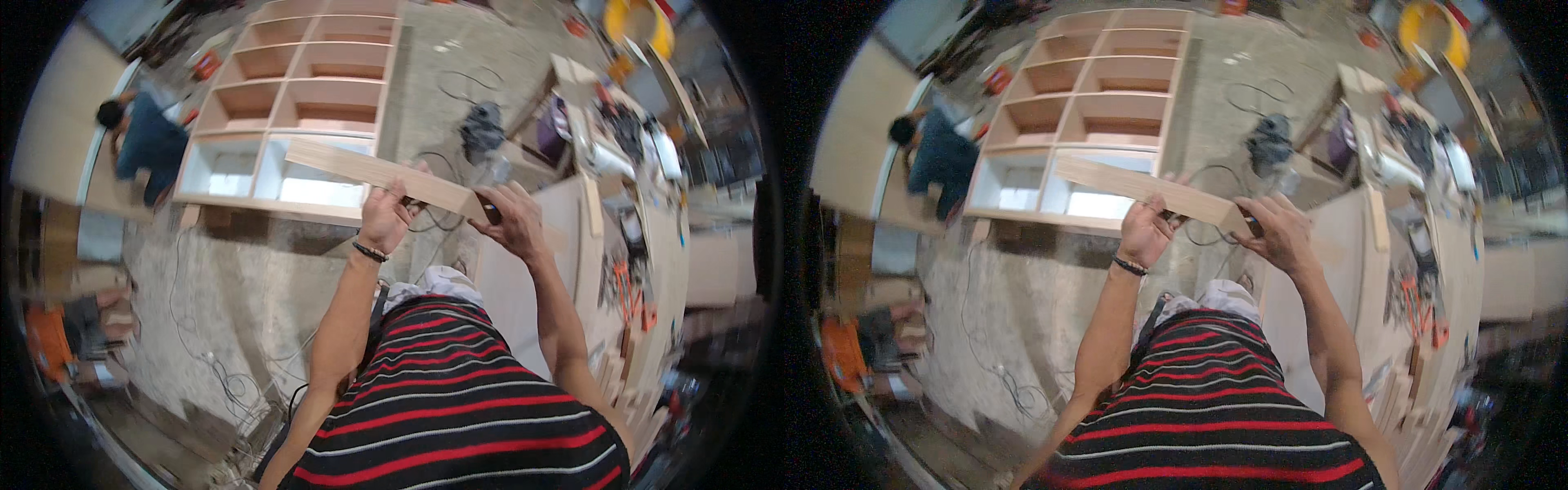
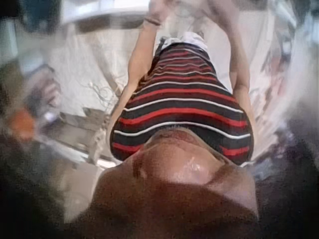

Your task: The person marks a wood piece with a pencil using a ruler, sands the edge of a wood board with an electric sander, and fits the board into a shelf unit to check for alignment.

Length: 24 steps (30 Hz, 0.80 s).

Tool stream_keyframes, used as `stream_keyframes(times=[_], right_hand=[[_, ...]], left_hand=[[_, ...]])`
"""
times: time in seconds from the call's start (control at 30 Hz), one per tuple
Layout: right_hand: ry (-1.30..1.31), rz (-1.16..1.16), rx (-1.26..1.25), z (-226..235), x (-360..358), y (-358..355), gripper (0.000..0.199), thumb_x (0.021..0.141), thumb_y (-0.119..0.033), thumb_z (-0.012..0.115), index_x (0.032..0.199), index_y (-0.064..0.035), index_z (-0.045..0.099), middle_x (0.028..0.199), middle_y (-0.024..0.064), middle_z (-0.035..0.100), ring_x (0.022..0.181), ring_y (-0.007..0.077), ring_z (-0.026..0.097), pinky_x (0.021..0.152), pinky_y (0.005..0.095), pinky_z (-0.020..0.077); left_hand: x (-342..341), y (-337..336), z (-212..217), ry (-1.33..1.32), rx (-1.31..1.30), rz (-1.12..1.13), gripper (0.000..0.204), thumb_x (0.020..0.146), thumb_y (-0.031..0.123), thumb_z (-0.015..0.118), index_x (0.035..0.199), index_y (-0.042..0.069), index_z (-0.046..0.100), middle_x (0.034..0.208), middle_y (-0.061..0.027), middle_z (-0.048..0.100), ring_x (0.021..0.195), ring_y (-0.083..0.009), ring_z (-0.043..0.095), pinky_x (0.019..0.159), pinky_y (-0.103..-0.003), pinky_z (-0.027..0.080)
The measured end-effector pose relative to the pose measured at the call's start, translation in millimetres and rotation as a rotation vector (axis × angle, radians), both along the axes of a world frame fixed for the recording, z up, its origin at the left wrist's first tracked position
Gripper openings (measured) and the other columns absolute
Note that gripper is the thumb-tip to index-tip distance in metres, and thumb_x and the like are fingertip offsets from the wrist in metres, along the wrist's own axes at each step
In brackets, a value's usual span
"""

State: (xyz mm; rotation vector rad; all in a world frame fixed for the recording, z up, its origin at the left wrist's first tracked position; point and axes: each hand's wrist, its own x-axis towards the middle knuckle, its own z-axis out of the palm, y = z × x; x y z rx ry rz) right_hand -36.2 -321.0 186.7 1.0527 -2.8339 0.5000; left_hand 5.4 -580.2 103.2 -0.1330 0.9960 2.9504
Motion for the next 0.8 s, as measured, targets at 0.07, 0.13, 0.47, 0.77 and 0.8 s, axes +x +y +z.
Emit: stream_keyframes(times=[0.07,0.13,0.47,0.77,0.8], right_hand=[[0.063,0.082,-0.062,-6.4,8.1,-38.5,0.058,0.073,-0.033,0.088,0.125,-0.0185,0.068,0.099,0.0016,0.07,0.09,0.0259,0.063,0.076,0.0392,0.0537],[0.073,0.176,-0.051,-7.3,9.0,-69.7,0.058,0.071,-0.032,0.089,0.124,-0.019,0.068,0.1,0.001,0.07,0.089,0.0257,0.063,0.076,0.0386,0.0538],[0.031,0.46,-0.08,-26.2,9.9,-199.1,0.056,0.069,-0.029,0.091,0.12,-0.0201,0.071,0.094,0.001,0.071,0.086,0.0257,0.064,0.072,0.0391,0.054],[0.022,0.681,-0.138,-42.7,-24.7,-301.5,0.058,0.066,-0.026,0.091,0.12,-0.0153,0.07,0.09,0.003,0.069,0.082,0.028,0.062,0.074,0.0393,0.0534],[0.058,0.693,-0.22,-61.1,-42.2,-306.7,0.057,0.067,-0.025,0.091,0.119,-0.015,0.07,0.092,0.0029,0.07,0.083,0.0277,0.064,0.074,0.0397,0.0543]], left_hand=[[30.6,-41.7,6.9,-0.066,-0.078,0.006,0.043,0.11,0.022,0.053,0.147,0.001,0.051,0.137,-0.0155,0.067,0.113,-0.0227,0.069,0.101,-0.045,0.059],[55.3,-67.6,13.2,-0.106,-0.07,0.123,0.039,0.11,0.021,0.054,0.143,-0.001,0.055,0.132,-0.0154,0.069,0.106,-0.0213,0.071,0.095,-0.042,0.061],[150.7,-208.8,13.4,-0.332,-0.257,0.698,0.02,0.1,0.016,0.073,0.109,-0.001,0.073,0.099,-0.0089,0.075,0.08,-0.0152,0.073,0.07,-0.032,0.064],[256.7,-387.3,8.7,-0.364,-0.113,1.269,0.014,0.099,0.01,0.073,0.108,0.0,0.069,0.104,-0.0101,0.075,0.089,-0.019,0.074,0.076,-0.03,0.061],[258.4,-408.3,17.8,-0.37,-0.121,1.273,0.014,0.099,0.01,0.073,0.108,0.0,0.069,0.104,-0.0101,0.075,0.089,-0.019,0.074,0.076,-0.03,0.061]])
